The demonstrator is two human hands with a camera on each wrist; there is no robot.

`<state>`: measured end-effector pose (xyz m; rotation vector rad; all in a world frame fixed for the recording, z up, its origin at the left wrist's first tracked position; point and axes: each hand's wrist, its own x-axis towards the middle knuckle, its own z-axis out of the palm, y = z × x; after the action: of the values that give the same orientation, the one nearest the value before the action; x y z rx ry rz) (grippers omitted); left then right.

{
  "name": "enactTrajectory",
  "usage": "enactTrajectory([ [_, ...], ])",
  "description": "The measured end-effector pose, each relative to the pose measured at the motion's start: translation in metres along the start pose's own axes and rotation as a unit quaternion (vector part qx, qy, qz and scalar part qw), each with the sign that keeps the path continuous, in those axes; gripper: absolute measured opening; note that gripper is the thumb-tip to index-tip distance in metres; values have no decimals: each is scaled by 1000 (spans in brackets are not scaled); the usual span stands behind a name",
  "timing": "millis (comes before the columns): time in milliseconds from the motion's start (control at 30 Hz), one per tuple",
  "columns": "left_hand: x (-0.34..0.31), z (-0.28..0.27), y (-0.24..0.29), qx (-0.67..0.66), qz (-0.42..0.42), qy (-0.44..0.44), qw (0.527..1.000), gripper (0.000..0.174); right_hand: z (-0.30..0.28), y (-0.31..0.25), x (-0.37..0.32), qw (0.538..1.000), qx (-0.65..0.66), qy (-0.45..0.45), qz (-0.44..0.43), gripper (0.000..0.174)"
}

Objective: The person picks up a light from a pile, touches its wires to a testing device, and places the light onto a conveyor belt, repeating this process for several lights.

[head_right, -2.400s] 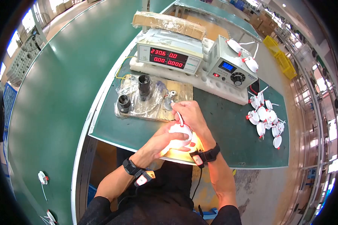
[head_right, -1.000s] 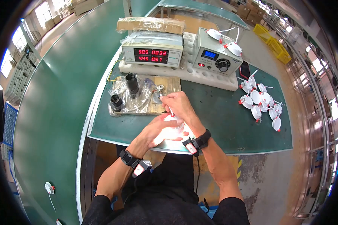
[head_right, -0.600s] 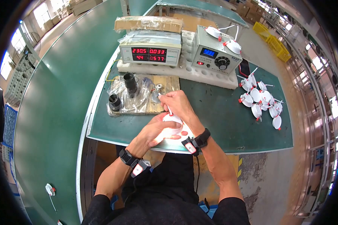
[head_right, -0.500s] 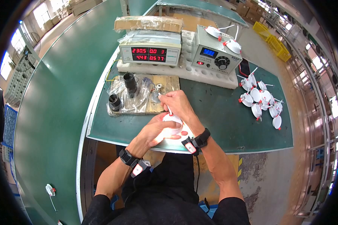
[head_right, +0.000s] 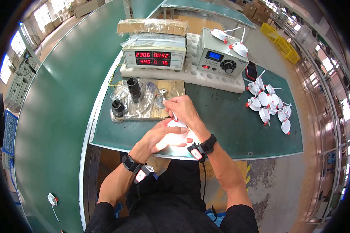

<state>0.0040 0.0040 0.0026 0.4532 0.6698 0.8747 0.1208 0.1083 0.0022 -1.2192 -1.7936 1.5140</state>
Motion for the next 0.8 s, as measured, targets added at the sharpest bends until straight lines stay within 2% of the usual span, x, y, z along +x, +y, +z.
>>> enactTrajectory([
  [100,4,-5,-1,9,0,-23,1000,38,0,-2,-1,1000,12,-6,10,36],
  [800,1,-1,0,-15,0,1,1000,39,1,-3,-1,1000,2,5,8,37],
])
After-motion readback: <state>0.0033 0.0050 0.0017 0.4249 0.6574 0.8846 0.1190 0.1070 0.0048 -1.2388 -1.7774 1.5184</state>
